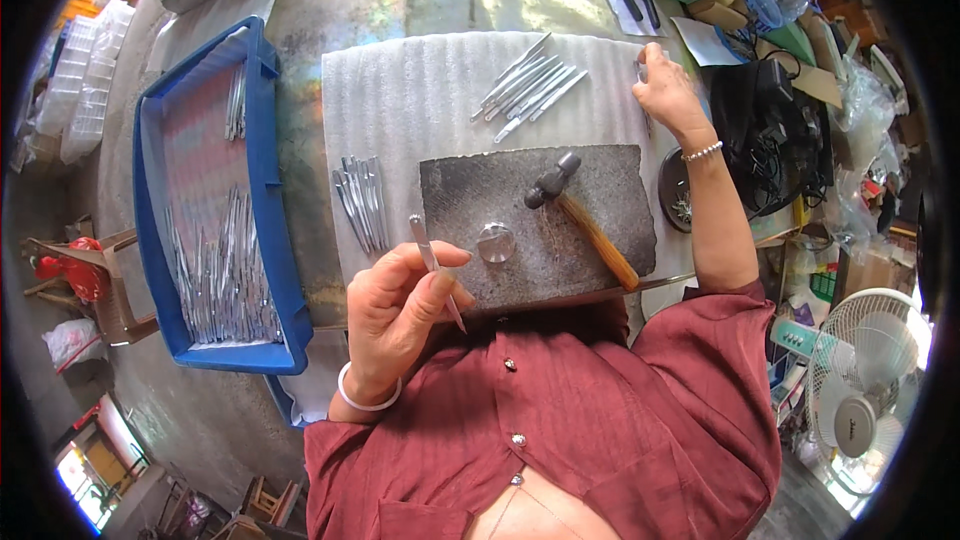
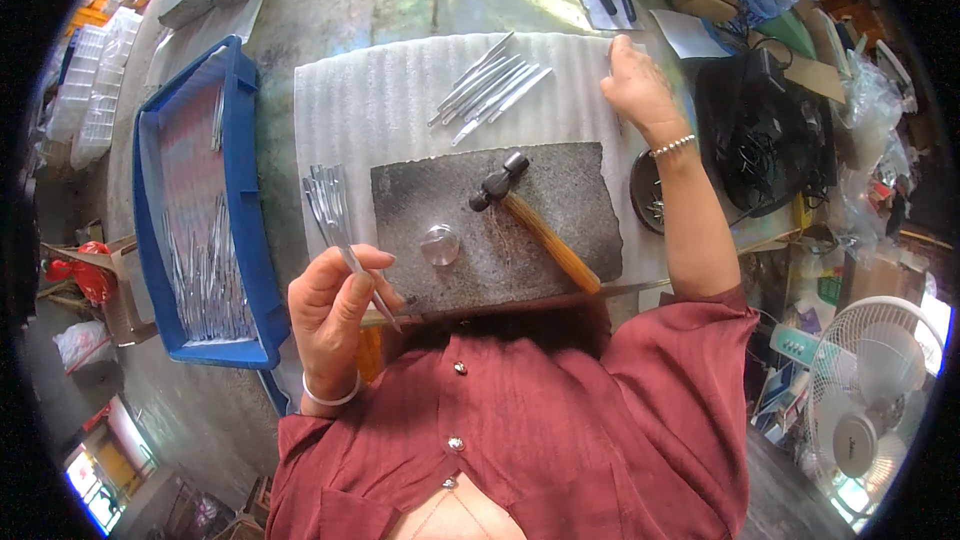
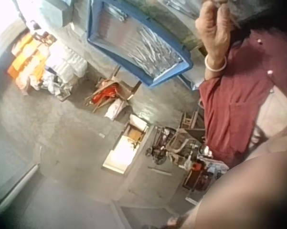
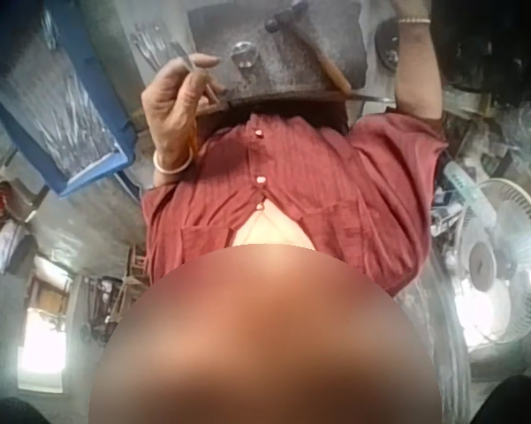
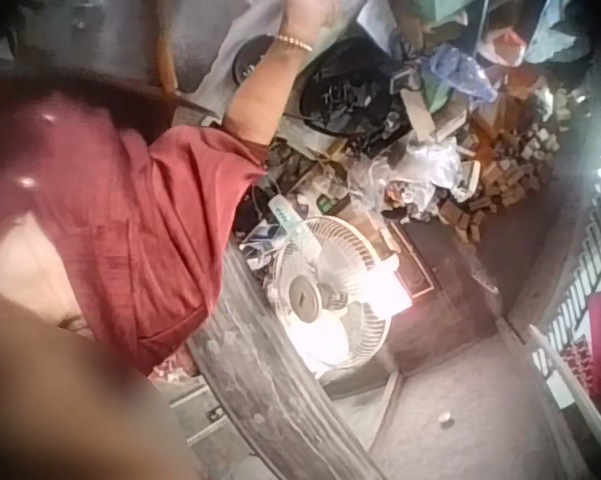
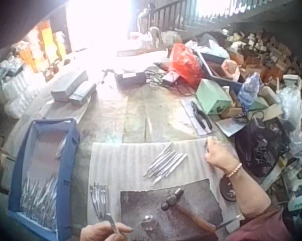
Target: Hammering small metal pins on a small anvil at a workbench.
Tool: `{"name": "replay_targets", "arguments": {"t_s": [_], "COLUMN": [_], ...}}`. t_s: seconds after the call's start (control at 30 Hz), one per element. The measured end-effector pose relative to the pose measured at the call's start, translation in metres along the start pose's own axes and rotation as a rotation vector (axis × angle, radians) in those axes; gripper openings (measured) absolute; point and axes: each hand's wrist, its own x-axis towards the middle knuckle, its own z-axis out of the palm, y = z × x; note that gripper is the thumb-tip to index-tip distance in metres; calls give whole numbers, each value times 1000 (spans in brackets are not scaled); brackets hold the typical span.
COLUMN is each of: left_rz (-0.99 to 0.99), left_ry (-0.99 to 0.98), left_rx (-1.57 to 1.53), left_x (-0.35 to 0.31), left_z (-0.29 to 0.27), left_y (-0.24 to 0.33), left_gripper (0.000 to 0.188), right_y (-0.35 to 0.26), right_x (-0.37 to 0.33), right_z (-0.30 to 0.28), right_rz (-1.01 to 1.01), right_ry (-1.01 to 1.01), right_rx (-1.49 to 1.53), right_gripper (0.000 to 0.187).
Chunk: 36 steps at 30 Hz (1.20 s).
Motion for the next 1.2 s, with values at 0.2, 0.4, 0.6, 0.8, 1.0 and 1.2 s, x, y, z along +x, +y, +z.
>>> {"name": "replay_targets", "arguments": {"t_s": [0.2, 0.4, 0.6, 0.8, 1.0, 1.2], "left_rz": [58, 30, 65, 115, 142, 128], "left_ry": [-17, -122, -133, -75, -87, -92], "left_rx": [42, -53, -79, 30, 85, 74], "left_x": [6, 14, 12, 6, 3, 4], "left_z": [2, 3, 23, 21, 18, 19], "left_y": [-7, -17, -20, -20, -19, -20], "left_gripper": [25, 35, 24, 12, 12, 12], "right_y": [-11, -90, -145, -165, -170, -172], "right_x": [-15, -115, -165, -173, -174, -176], "right_z": [-31, -127, -106, -81, -78, -78], "right_rz": [-69, -196, -474, -435, -566, -493], "right_ry": [28, -206, -263, -127, -21, -45], "right_rx": [138, 692, 1027, 1161, 1026, 1091], "right_gripper": [23, 12, 9, 12, 12, 12]}}
